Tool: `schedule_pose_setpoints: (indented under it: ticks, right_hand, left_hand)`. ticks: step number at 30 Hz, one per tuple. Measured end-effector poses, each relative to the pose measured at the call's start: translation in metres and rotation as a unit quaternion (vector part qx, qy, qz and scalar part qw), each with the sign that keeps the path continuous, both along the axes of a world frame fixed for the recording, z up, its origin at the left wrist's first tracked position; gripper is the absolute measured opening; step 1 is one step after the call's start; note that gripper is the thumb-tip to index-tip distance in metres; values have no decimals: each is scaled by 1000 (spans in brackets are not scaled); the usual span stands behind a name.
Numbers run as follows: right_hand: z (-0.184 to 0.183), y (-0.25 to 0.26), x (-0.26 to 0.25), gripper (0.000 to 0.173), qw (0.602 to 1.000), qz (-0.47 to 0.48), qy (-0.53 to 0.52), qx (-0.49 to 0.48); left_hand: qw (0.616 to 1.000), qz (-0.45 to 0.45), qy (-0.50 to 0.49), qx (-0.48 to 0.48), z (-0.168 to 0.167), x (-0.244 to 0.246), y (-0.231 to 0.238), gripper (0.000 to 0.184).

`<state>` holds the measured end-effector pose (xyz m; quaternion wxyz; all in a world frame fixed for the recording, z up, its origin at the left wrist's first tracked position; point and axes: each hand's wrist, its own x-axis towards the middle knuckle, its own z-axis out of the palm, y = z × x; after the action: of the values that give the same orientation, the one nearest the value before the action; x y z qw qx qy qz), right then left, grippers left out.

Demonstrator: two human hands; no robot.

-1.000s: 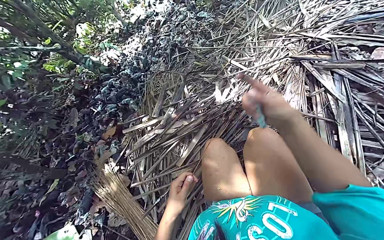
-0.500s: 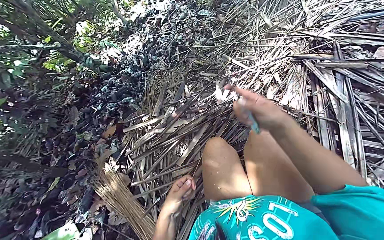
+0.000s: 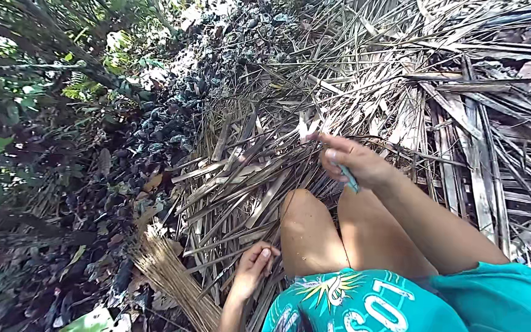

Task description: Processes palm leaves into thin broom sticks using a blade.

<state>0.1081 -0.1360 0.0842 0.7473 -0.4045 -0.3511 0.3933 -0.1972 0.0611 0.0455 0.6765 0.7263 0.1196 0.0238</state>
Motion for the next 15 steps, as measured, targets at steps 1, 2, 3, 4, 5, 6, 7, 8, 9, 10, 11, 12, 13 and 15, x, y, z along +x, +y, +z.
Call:
schedule_pose_setpoints:
  ticks: [1,2,3,4,5,6,7,8,9,10,11,12,13,15]
  right_hand:
    - [-6,2,-12,47,1000,24,9,-16]
    - [-12,4,-24,47,998,49,18,-31]
    - [-15,6,-36,48,996,72,20,-45]
    - [-16,5,-47,48,994,92,16,-59]
    - [-17,4,-58,48,991,113,-4,-69]
    - [-17,3,-69,47,987,137,-29,-79]
    - [-17,2,-80,45,983,161,-37,-81]
    - [-19,2,-89,42,979,186,-36,-70]
    - [-19,2,-91,41,977,201,-36,-60]
    - [-16,-1,-87,41,978,193,-45,-64]
    - [-11,-4,-77,43,981,167,-58,-75]
    - [-6,-8,-64,44,984,139,-72,-83]
    - [-3,-12,-49,44,988,108,-74,-81]
    - [-2,-14,-23,40,995,63,-68,-34]
  left_hand:
    - [999,4,-26,32,4,8,-5,27]
    - [997,13,-49,63,9,16,-10,28]
    - [994,24,-66,86,14,23,-15,27]
    - [991,33,-76,102,19,28,-19,27]
    - [990,39,-82,110,23,32,-24,26]
    - [989,41,-87,112,27,35,-27,25]
    - [989,39,-92,110,29,37,-30,25]
    - [989,31,-98,107,30,37,-32,25]
    - [990,20,-102,98,30,37,-32,25]
    - [991,9,-105,83,29,35,-31,26]
    - [993,-1,-103,62,28,32,-30,26]
    - [995,-8,-94,36,27,27,-27,25]
    - [997,-13,-80,9,26,22,-24,24]
    - [998,-14,-51,-32,25,11,-19,22]
